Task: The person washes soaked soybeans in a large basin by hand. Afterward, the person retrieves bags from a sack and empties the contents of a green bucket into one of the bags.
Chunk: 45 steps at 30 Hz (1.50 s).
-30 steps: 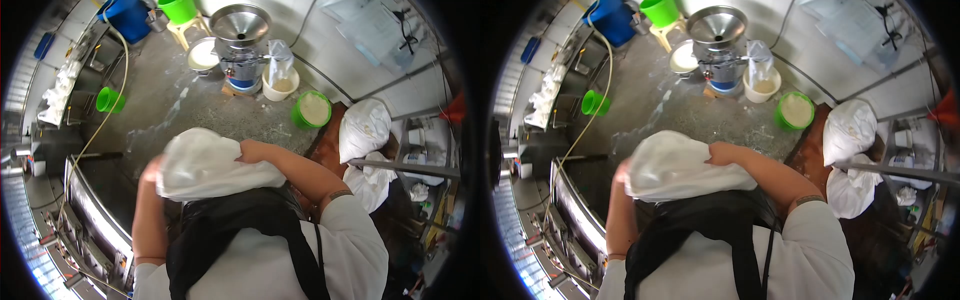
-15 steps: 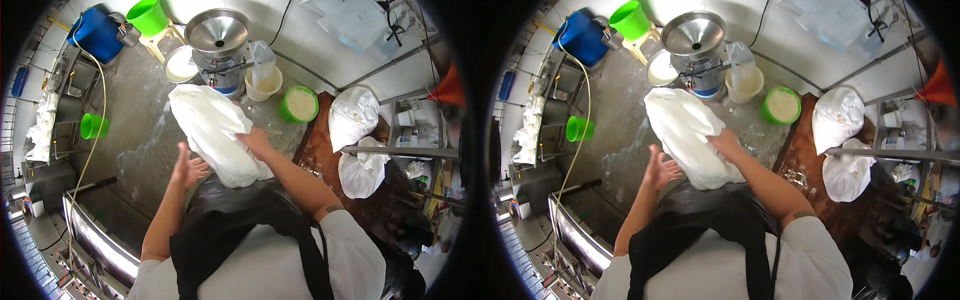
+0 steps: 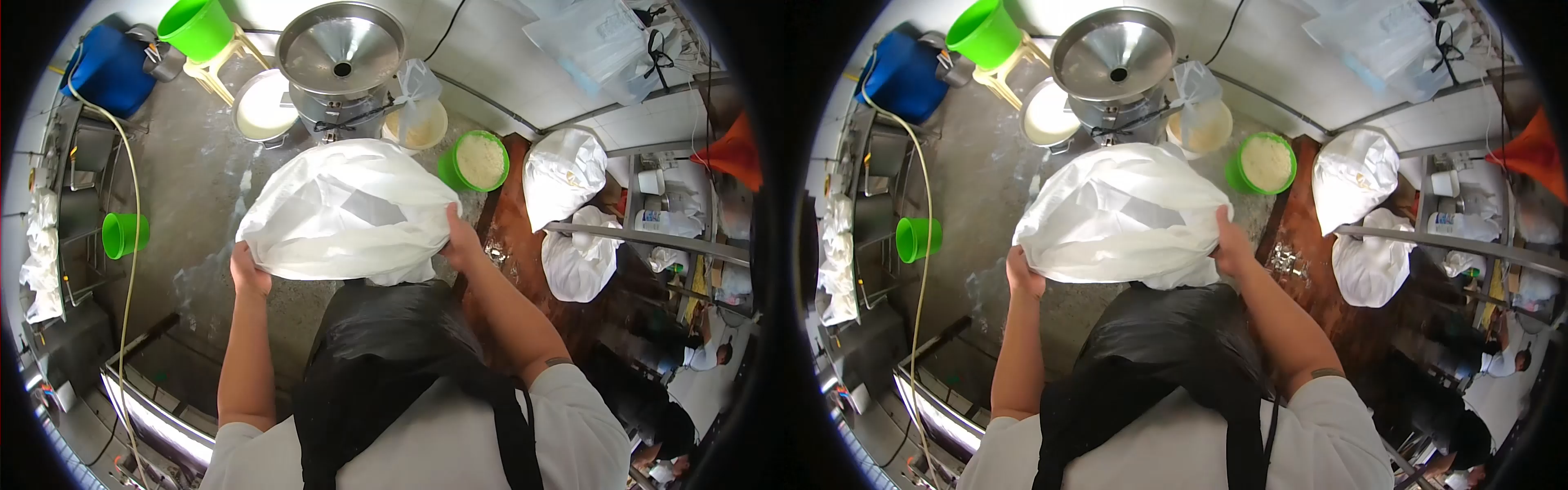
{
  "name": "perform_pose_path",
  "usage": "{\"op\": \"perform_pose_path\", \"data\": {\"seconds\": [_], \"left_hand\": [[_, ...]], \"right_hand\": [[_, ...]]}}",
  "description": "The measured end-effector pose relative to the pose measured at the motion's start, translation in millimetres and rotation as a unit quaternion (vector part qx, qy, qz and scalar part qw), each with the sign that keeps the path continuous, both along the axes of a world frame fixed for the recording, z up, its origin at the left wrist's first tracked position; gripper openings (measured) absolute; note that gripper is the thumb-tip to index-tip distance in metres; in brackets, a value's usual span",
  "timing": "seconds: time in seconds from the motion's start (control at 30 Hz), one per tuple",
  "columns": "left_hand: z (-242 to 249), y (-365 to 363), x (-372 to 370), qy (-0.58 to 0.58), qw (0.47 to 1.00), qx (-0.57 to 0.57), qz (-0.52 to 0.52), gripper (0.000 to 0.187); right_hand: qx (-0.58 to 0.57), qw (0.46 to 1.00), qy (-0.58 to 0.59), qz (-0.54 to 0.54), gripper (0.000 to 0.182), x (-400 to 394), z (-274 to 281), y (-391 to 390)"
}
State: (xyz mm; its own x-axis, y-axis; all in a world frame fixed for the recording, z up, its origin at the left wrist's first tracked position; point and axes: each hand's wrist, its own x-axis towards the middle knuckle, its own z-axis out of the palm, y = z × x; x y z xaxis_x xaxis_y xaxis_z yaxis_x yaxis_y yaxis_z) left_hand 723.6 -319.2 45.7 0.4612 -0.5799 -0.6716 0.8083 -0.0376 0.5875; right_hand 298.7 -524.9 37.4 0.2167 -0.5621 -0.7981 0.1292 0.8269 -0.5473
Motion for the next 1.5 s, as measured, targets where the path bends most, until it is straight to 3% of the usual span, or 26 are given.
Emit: {"op": "perform_pose_path", "data": {"seconds": [0.03, 0.1, 0.13, 0.17, 0.2, 0.23, 0.27, 0.4, 0.47, 0.5, 0.53, 0.57, 0.63, 0.7, 0.77, 0.8, 0.83, 0.93, 1.0, 1.03, 1.1, 1.17, 1.23, 1.33, 1.4, 1.5], "left_hand": [[7.2, -8.3, -8.4, 0.003, 1.000, 0.004, -0.006, 0.054], [15.8, -25.2, -32.6, -0.195, 0.966, 0.151, 0.078, 0.064], [2.7, -29.6, -44.1, -0.351, 0.902, 0.248, 0.045, 0.086], [-4.2, -28.4, -46.3, -0.350, 0.902, 0.250, 0.036, 0.086], [1.4, -32.5, -46.8, -0.423, 0.816, 0.350, -0.180, 0.093], [2.0, -39.1, -45.5, -0.471, 0.673, 0.421, -0.384, 0.101], [-16.4, -39.9, -33.3, -0.457, 0.652, 0.412, -0.443, 0.108], [-66.6, -46.7, -35.2, -0.513, 0.562, 0.511, -0.400, 0.081], [-88.4, -49.9, -33.6, -0.416, 0.693, 0.488, -0.328, 0.067], [-110.3, -44.4, -30.3, -0.418, 0.688, 0.492, -0.333, 0.067], [-139.9, -35.8, -27.2, -0.244, 0.840, 0.429, -0.226, 0.065], [-159.0, -35.9, -28.6, -0.052, 0.934, 0.339, -0.104, 0.064], [-114.0, -80.5, -84.0, -0.010, 0.936, 0.344, -0.075, 0.057], [-114.5, -66.6, -96.8, 0.139, 0.975, 0.171, -0.042, 0.051], [-82.3, -81.9, -121.2, 0.027, 0.976, 0.213, -0.026, 0.048], [-96.9, -49.3, -103.3, -0.120, 0.961, 0.201, -0.150, 0.049], [-89.9, -44.6, -99.7, -0.127, 0.973, 0.153, -0.115, 0.045], [-28.7, -161.0, -187.8, -0.171, 0.948, 0.267, -0.008, 0.047], [-36.1, -192.0, -211.0, -0.374, 0.855, 0.343, -0.103, 0.061], [-52.9, -201.5, -217.5, -0.374, 0.852, 0.350, -0.106, 0.061], [-100.2, -216.3, -228.6, -0.419, 0.813, 0.401, -0.050, 0.067], [-163.3, -221.4, -247.3, -0.462, 0.769, 0.420, -0.139, 0.066], [-253.5, -212.9, -260.3, -0.545, 0.629, 0.486, -0.267, 0.064], [-345.1, -227.8, -298.8, -0.386, 0.767, 0.377, -0.347, 0.062], [-391.2, -234.8, -312.9, -0.313, 0.816, 0.350, -0.336, 0.061], [-426.3, -254.1, -320.9, -0.275, 0.827, 0.365, -0.328, 0.065]], "right_hand": [[0.004, 1.000, 0.003, -0.006, 0.077, 8.0, 4.0, 6.3], [-0.004, 0.999, -0.031, 0.023, 0.078, 22.7, 9.1, 20.1], [0.013, 0.999, -0.012, 0.043, 0.081, 31.6, 5.6, 26.2], [-0.025, 0.987, 0.046, 0.152, 0.081, 28.3, 7.7, 34.4], [-0.039, 0.974, 0.047, 0.218, 0.082, 31.0, 20.1, 39.9], [-0.057, 0.957, 0.047, 0.282, 0.083, 33.9, 33.0, 45.0], [-0.039, 0.952, 0.001, 0.304, 0.085, 33.6, 25.1, 48.4], [0.021, 0.914, -0.093, 0.395, 0.086, 21.5, -11.4, 34.2], [0.033, 0.887, -0.111, 0.446, 0.086, 4.2, -22.9, 13.5], [0.040, 0.873, -0.125, 0.469, 0.083, -4.1, -28.4, 0.1], [0.047, 0.859, -0.139, 0.490, 0.081, -13.8, -38.5, -11.1], [0.054, 0.864, -0.144, 0.480, 0.081, -25.5, -64.5, -16.1], [0.139, 0.910, -0.176, 0.347, 0.074, -54.0, -138.2, -30.6], [0.154, 0.970, -0.085, 0.171, 0.071, -79.0, -185.2, -61.2], [0.155, 0.968, -0.023, 0.199, 0.074, -79.3, -248.4, -71.1], [0.146, 0.962, 0.041, 0.228, 0.077, -70.3, -272.4, -68.5], [0.152, 0.960, 0.055, 0.228, 0.077, -51.7, -281.7, -68.5], [0.147, 0.952, 0.058, 0.263, 0.078, 0.9, -307.0, -76.0], [0.081, 0.961, 0.019, 0.266, 0.081, 0.6, -326.6, -85.6], [0.006, 0.964, -0.016, 0.264, 0.086, -0.9, -338.5, -92.3], [0.038, 0.971, -0.005, 0.238, 0.104, -22.7, -387.5, -113.5], [-0.106, 0.906, 0.162, 0.377, 0.116, -69.1, -439.5, -139.9], [-0.059, 0.868, 0.291, 0.398, 0.116, -116.1, -453.7, -170.6], [0.098, 0.973, 0.205, -0.033, 0.108, -169.7, -447.4, -213.1], [0.106, 0.954, 0.142, -0.244, 0.088, -197.7, -475.8, -235.0], [0.070, 0.934, 0.119, -0.331, 0.061, -213.1, -497.8, -259.0]]}}
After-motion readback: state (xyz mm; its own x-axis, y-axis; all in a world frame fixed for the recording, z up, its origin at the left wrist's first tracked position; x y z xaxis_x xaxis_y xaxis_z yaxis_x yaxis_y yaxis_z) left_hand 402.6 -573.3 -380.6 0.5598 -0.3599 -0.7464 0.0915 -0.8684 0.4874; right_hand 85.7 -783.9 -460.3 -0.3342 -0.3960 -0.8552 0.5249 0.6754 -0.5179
